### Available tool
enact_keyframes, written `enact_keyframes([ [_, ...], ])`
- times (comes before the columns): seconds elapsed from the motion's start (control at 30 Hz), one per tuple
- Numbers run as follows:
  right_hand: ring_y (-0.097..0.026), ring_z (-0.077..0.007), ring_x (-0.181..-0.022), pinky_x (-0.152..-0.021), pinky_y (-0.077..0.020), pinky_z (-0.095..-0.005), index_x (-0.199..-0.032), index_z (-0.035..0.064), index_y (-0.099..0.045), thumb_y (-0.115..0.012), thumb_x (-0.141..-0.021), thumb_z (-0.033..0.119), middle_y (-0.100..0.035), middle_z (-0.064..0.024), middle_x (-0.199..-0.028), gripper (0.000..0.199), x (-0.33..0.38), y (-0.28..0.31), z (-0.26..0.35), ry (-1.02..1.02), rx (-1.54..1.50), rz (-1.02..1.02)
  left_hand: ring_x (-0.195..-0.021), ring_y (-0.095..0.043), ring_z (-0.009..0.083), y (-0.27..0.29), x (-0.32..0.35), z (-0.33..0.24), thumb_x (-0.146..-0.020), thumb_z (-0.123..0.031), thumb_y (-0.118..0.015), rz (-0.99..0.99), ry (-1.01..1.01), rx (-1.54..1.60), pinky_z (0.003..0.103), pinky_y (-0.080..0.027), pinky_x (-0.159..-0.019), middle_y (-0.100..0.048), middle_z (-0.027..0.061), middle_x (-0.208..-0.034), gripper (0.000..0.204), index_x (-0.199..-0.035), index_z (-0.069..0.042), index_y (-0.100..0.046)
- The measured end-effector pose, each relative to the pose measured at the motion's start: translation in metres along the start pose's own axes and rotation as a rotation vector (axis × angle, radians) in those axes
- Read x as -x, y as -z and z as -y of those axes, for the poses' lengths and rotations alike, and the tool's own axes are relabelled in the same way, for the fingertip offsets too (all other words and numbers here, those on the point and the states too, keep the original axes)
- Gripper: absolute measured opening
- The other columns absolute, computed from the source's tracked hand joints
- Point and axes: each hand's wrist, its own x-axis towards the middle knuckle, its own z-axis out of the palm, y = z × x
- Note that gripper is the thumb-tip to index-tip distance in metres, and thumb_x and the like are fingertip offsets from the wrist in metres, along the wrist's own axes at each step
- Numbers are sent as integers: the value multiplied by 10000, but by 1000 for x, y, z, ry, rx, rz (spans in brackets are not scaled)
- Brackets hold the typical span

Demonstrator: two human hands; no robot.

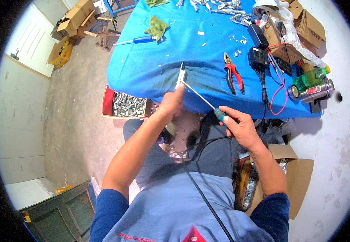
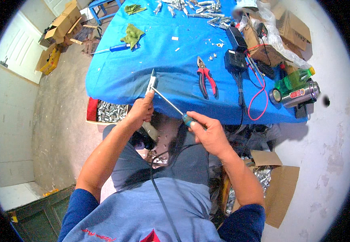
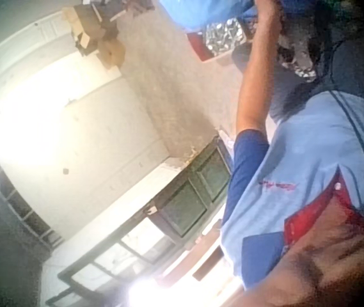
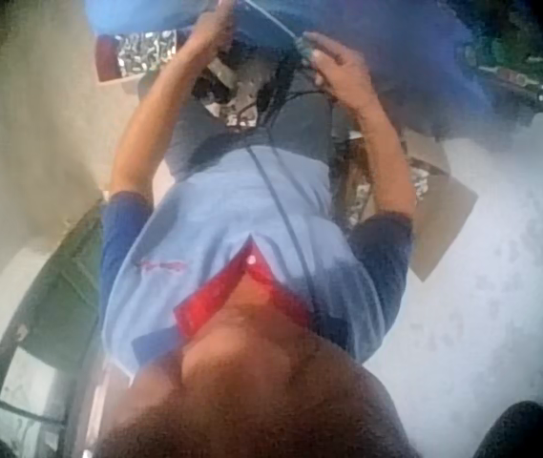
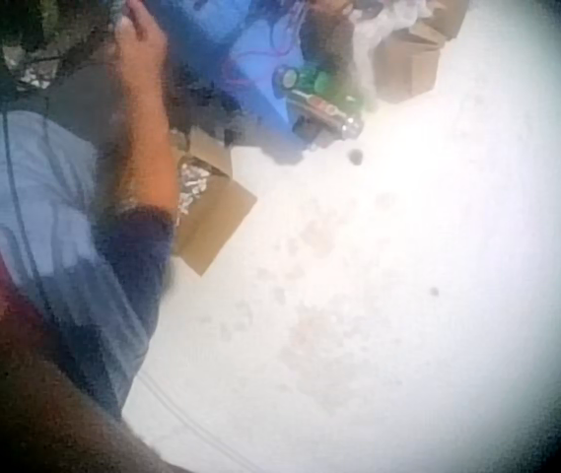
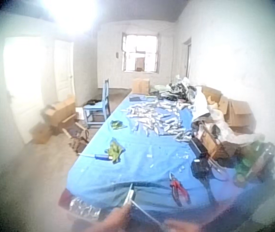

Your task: The person assembles metal components using a screwdriver and pliers while working over a table.

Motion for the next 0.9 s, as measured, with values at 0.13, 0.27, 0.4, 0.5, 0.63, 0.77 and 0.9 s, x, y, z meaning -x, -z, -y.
enact_keyframes([
  [0.13,-634,-203,-582,-551,-515,-299,-1290,93,-611,-610,-916,145,-689,-135,-864,377,-7,-6,-8,478,427,-153,-410,-246,113,-2,1,1,-921,-622,-546,-14,-26,-17,294,-195,-409,-287,-53,-508,571,-591,-212,-322],
  [0.27,-633,-334,-619,-601,-534,-410,-1276,98,-595,-635,-875,131,-636,-164,-765,404,5,-26,-7,626,960,-251,-428,-373,156,-5,-5,1,-932,-581,-520,-50,-15,-37,330,-282,-402,-409,11,-542,571,-630,-100,-467],
  [0.4,-625,-358,-631,-573,-532,-421,-1277,108,-590,-632,-873,131,-630,-176,-784,407,-1,-16,-3,620,838,-193,-420,-338,141,-3,-6,-1,-930,-575,-534,-63,14,-55,318,-253,-402,-373,-11,-531,554,-614,-132,-433],
  [0.5,-577,-131,-523,-471,-459,-250,-1337,80,-571,-561,-965,192,-666,-99,-840,389,-6,9,20,-56,32,53,-397,-263,117,-1,-1,-1,-930,-578,-561,-70,4,-76,293,-200,-396,-306,-55,-510,553,-577,-203,-359],
  [0.63,-554,-61,-548,-374,-364,-165,-1356,39,-534,-555,-979,176,-655,-74,-875,402,-6,12,11,-142,-184,13,-400,-260,113,4,6,4,-932,-569,-564,-33,-17,-88,293,-191,-398,-305,-55,-511,552,-576,-202,-354],
  [0.77,-571,-62,-548,-383,-377,-165,-1339,26,-549,-574,-969,157,-662,-76,-859,393,3,9,17,-97,-208,20,-408,-246,109,3,3,6,-933,-570,-562,-78,-10,-109,293,-177,-402,-289,-61,-518,560,-573,-208,-330],
  [0.9,-576,-54,-552,-402,-379,-170,-1328,44,-570,-590,-964,162,-662,-56,-851,383,6,16,18,-116,-71,8,-415,-223,104,7,9,3,-932,-573,-562,2,16,-22,290,-167,-413,-257,-71,-523,569,-568,-218,-305],
])
